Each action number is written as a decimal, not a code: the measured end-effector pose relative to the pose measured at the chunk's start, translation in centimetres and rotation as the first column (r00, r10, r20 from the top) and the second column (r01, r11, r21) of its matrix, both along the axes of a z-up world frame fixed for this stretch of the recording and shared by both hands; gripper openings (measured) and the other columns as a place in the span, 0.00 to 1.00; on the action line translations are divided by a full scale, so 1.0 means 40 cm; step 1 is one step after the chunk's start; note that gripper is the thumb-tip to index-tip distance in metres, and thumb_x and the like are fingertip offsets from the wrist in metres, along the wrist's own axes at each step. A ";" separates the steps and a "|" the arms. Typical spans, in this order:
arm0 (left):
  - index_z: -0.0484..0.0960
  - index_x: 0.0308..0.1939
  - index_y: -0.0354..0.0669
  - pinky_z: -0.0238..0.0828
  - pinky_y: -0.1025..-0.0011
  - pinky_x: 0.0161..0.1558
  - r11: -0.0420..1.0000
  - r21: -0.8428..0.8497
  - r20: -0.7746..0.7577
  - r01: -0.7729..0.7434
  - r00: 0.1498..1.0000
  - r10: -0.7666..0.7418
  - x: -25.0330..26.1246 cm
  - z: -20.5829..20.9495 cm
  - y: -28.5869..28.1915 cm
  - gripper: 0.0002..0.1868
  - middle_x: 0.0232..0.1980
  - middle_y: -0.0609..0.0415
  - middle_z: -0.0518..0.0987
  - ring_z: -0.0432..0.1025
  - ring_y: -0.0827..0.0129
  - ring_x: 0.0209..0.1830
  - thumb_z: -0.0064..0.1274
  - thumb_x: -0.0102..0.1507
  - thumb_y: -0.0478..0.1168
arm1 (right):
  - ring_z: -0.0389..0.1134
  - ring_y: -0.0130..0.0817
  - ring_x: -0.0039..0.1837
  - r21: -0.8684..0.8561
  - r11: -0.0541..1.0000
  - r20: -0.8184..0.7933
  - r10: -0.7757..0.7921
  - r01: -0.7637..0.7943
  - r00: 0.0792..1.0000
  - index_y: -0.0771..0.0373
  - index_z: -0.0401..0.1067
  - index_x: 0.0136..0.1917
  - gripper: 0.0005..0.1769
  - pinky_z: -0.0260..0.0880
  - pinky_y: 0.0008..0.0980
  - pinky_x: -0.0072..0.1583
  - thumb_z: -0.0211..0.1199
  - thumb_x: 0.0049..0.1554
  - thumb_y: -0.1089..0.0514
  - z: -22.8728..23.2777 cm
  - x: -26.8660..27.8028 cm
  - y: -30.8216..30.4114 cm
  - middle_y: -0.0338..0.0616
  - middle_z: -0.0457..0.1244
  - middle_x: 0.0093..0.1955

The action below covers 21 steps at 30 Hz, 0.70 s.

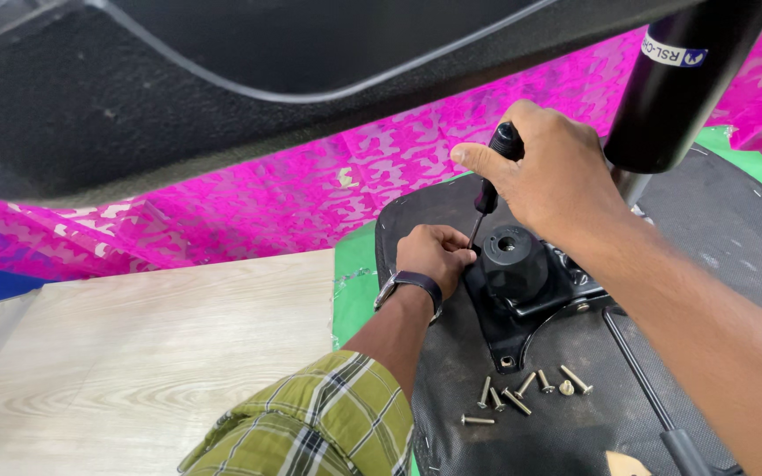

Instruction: The person attaches a black metal base to the underside of an overturned chair seat using a screwdriver and several screws. They align the base, insert screws into the mounting holes, and tighten them one by one until the base is secured.

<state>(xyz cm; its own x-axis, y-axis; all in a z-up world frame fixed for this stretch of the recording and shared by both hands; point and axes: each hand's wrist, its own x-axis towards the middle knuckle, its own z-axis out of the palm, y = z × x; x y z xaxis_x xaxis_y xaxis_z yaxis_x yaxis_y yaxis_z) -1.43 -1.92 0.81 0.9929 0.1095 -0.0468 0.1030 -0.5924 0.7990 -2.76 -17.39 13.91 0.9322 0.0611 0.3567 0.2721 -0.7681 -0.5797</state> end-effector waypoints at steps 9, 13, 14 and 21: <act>0.91 0.40 0.48 0.78 0.69 0.44 0.999 -0.002 0.001 -0.043 0.999 0.043 0.005 0.009 -0.012 0.11 0.36 0.51 0.88 0.82 0.66 0.36 0.66 0.52 0.37 | 0.68 0.41 0.35 0.043 0.999 -0.049 0.014 -0.012 0.999 0.67 0.69 0.39 0.29 0.68 0.45 0.41 0.68 0.57 0.37 0.010 -0.001 -0.012 0.50 0.64 0.32; 0.91 0.39 0.49 0.78 0.67 0.44 0.998 0.031 -0.026 -0.054 0.998 0.054 0.009 0.015 -0.011 0.11 0.35 0.50 0.87 0.83 0.64 0.35 0.67 0.53 0.41 | 0.68 0.41 0.35 0.046 0.999 -0.063 0.002 0.001 0.998 0.67 0.69 0.39 0.29 0.68 0.45 0.41 0.68 0.57 0.36 0.014 0.002 -0.007 0.50 0.64 0.31; 0.91 0.39 0.49 0.78 0.67 0.44 0.997 0.044 -0.016 -0.060 0.998 0.060 0.011 0.015 -0.012 0.10 0.35 0.50 0.87 0.82 0.64 0.35 0.67 0.53 0.41 | 0.68 0.41 0.35 0.038 0.999 -0.050 0.001 0.001 0.999 0.67 0.69 0.39 0.29 0.68 0.45 0.41 0.68 0.57 0.36 0.014 0.004 -0.005 0.51 0.64 0.31; 0.91 0.39 0.50 0.78 0.67 0.45 0.996 0.063 -0.043 -0.069 0.997 0.072 0.008 0.016 -0.008 0.09 0.36 0.50 0.87 0.83 0.63 0.36 0.65 0.55 0.41 | 0.69 0.42 0.37 0.012 1.000 -0.048 -0.012 0.012 0.999 0.67 0.70 0.41 0.31 0.68 0.46 0.43 0.68 0.56 0.35 0.003 0.011 0.006 0.51 0.65 0.33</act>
